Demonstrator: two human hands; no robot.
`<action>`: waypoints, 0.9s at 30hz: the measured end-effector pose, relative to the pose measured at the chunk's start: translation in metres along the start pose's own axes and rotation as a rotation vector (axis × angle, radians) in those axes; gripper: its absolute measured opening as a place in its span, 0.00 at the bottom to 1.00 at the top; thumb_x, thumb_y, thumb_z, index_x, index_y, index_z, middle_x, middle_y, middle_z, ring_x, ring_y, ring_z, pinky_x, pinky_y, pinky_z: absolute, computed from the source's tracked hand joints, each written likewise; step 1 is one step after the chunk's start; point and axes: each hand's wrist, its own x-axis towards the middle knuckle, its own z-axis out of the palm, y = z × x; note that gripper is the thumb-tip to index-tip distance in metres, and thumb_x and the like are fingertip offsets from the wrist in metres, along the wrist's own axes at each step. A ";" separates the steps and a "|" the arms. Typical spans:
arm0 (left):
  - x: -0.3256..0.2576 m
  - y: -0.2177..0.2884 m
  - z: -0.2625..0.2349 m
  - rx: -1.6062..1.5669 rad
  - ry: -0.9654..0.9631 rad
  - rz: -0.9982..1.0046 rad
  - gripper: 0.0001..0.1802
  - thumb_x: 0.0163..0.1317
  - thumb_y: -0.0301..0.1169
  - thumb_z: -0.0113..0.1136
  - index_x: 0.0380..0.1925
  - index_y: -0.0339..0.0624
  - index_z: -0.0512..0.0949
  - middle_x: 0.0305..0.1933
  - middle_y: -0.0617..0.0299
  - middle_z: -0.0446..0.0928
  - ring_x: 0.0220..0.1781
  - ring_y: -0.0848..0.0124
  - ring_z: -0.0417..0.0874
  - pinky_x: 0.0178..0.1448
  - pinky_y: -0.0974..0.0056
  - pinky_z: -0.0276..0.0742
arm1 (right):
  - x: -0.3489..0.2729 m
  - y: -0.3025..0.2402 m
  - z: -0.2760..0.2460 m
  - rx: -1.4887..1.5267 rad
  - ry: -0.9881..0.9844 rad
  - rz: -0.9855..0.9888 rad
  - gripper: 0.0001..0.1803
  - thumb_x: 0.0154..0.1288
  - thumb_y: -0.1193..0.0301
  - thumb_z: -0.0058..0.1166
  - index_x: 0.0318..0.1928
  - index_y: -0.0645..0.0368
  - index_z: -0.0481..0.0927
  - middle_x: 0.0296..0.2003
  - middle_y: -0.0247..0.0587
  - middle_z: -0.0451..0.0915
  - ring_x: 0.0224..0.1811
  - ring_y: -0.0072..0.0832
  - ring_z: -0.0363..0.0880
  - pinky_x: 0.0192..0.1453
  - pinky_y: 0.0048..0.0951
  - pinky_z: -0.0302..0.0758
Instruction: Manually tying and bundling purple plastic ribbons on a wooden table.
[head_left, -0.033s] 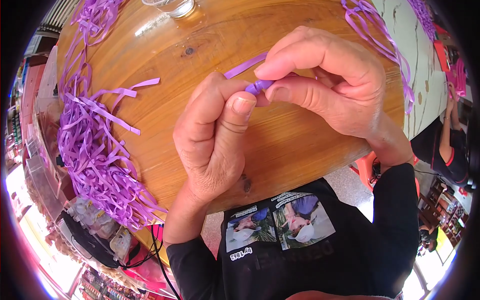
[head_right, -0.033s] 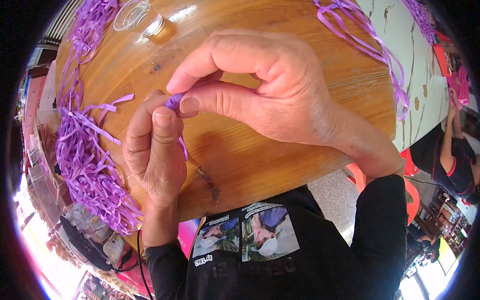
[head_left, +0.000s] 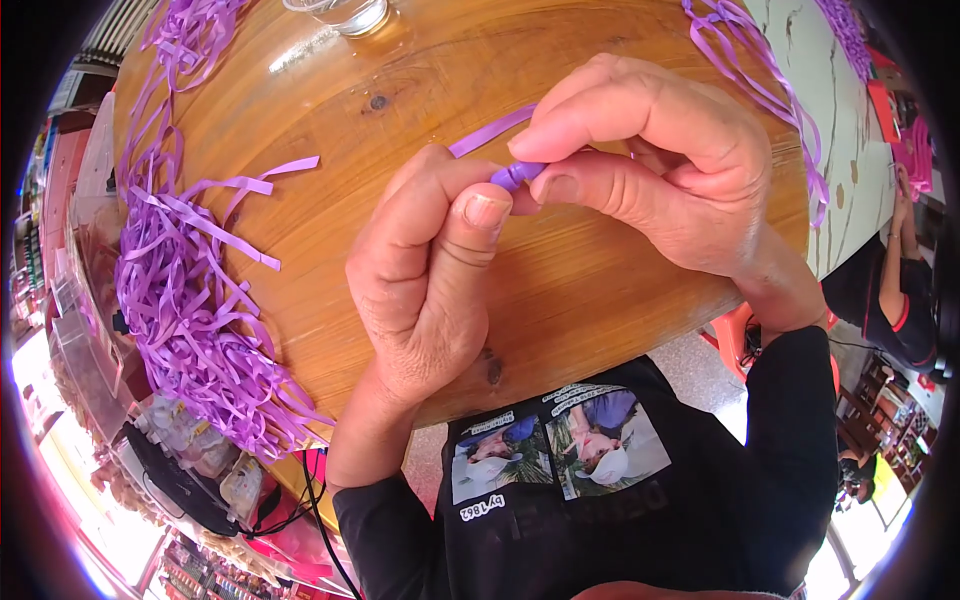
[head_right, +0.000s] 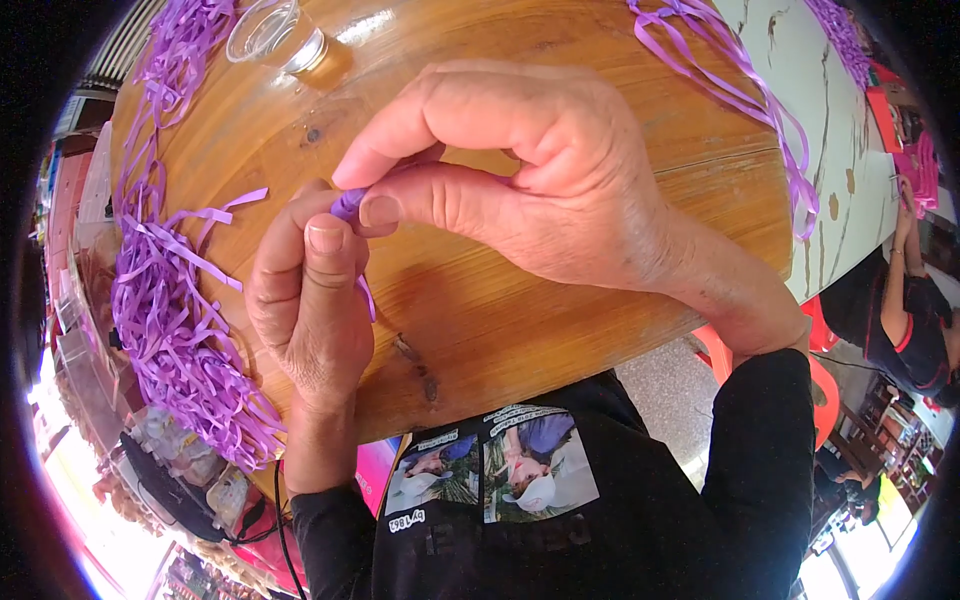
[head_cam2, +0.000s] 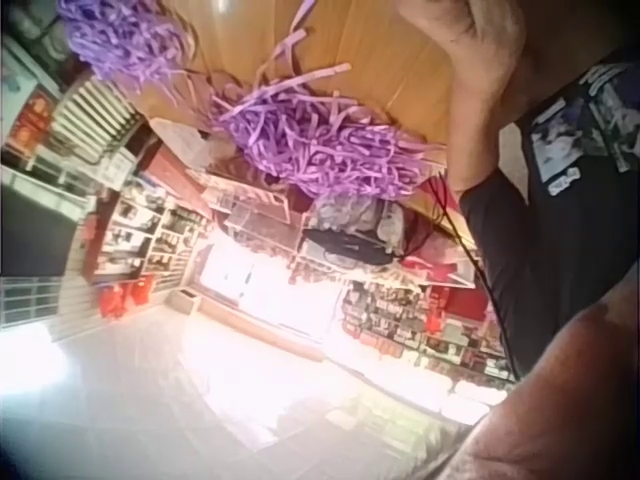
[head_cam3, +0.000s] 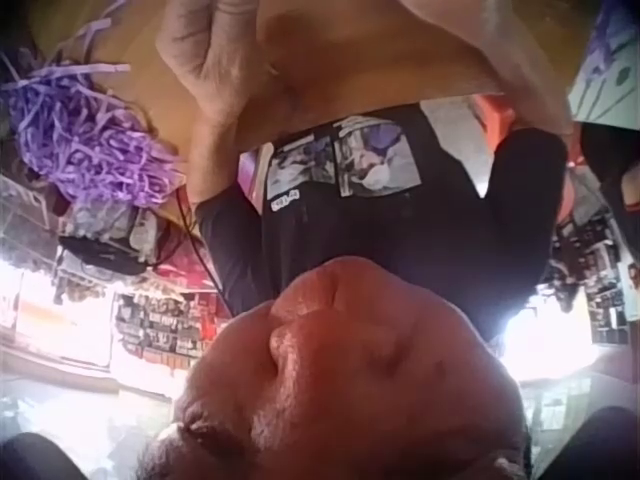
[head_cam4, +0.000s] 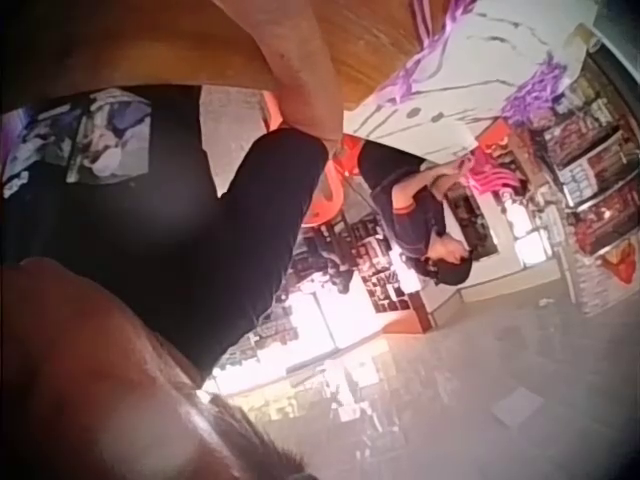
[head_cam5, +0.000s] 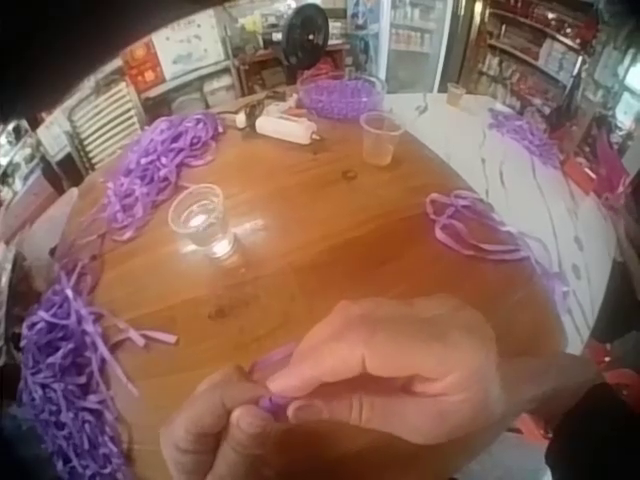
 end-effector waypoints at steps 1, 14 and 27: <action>0.000 -0.001 0.000 -0.068 -0.003 -0.013 0.08 0.64 0.27 0.52 0.33 0.33 0.77 0.29 0.61 0.75 0.32 0.75 0.71 0.38 0.72 0.66 | 0.000 0.001 0.000 0.000 0.001 0.001 0.13 0.52 0.88 0.57 0.40 0.69 0.78 0.36 0.46 0.76 0.35 0.27 0.79 0.38 0.21 0.77; -0.002 -0.003 -0.003 -0.503 -0.051 -0.254 0.11 0.67 0.31 0.50 0.35 0.35 0.77 0.33 0.61 0.78 0.39 0.76 0.76 0.48 0.71 0.70 | -0.003 0.005 0.002 0.081 0.013 0.022 0.11 0.53 0.86 0.57 0.39 0.68 0.78 0.34 0.44 0.77 0.34 0.24 0.76 0.36 0.19 0.73; 0.000 0.003 -0.006 -0.506 -0.108 -0.501 0.17 0.66 0.39 0.48 0.28 0.35 0.74 0.20 0.67 0.68 0.17 0.82 0.54 0.21 0.73 0.47 | -0.003 0.009 0.002 0.015 0.018 0.075 0.11 0.52 0.82 0.61 0.38 0.67 0.79 0.32 0.42 0.77 0.32 0.23 0.74 0.34 0.20 0.69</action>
